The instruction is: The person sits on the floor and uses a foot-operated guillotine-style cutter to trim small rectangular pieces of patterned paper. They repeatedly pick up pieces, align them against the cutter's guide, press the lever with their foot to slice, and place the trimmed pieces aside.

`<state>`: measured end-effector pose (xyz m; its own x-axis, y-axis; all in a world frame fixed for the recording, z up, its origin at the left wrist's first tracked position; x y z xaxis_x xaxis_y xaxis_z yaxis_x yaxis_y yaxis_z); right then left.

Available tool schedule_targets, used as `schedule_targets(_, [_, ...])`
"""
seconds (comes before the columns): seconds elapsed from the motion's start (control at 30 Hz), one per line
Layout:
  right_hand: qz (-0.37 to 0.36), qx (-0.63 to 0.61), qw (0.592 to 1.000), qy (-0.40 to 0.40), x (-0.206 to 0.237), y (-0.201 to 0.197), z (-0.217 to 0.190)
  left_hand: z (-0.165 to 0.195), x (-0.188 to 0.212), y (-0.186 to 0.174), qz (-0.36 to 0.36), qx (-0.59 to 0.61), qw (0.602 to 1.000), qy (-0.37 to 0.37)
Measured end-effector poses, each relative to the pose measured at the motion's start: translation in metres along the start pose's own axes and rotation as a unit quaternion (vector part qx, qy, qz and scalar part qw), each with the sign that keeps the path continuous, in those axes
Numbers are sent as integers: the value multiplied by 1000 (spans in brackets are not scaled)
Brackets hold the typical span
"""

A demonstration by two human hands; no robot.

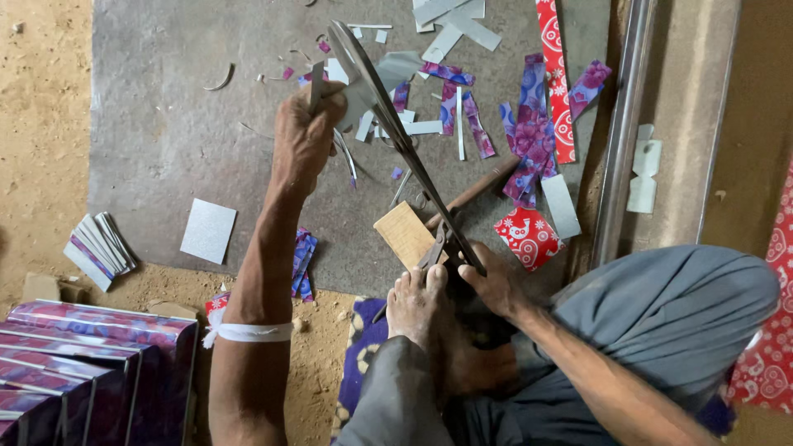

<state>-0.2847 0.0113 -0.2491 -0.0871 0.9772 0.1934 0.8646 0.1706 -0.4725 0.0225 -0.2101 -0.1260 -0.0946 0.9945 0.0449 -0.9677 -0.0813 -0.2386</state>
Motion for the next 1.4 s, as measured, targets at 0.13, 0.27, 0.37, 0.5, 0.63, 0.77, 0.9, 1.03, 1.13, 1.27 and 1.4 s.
schedule_targets(0.13, [-31,78,992,93,0,7,11,8,-2,3,-9,25,1000,-8])
schedule_targets(0.27, [34,103,991,76,-5,6,12,11,-2,4,-21,104,994,-36])
schedule_targets(0.37, [25,169,985,-33,-12,4,11,11,-13,-8,16,122,992,-18])
schedule_targets(0.5, [-19,143,986,-81,-28,1,14,0,-28,-25,125,3,991,56])
schedule_targets(0.63, [18,21,995,-99,-49,-23,-1,-8,-28,-36,207,-259,907,259])
schedule_targets(0.77, [96,47,994,13,-105,-51,-9,-44,29,-31,85,-57,995,-7])
schedule_targets(0.9, [99,260,909,-309,-187,-62,-19,-71,99,-2,68,9,976,-207])
schedule_targets(1.03, [2,419,813,-404,-255,-62,-30,-90,154,5,26,142,960,-241])
schedule_targets(1.13, [-39,494,733,-465,-294,-61,-41,-102,171,-7,38,147,946,-285])
schedule_targets(1.27, [-111,559,659,-492,-327,-59,-48,-111,178,-24,64,123,940,-312])
schedule_targets(1.4, [-101,554,668,-487,-337,-63,-56,-118,174,-24,89,181,923,-327])
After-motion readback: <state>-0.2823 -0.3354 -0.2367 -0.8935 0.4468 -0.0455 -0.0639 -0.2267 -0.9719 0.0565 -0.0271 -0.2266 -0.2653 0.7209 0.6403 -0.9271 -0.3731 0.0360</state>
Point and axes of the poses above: each hand's wrist, its own x-axis away from the middle knuckle, its own y-axis out of the palm, z = x × y, the point moved 1 cm from there along -x, towards the middle knuckle, and after that the axes turned 8 degrees about z, right-handed, at the moved point
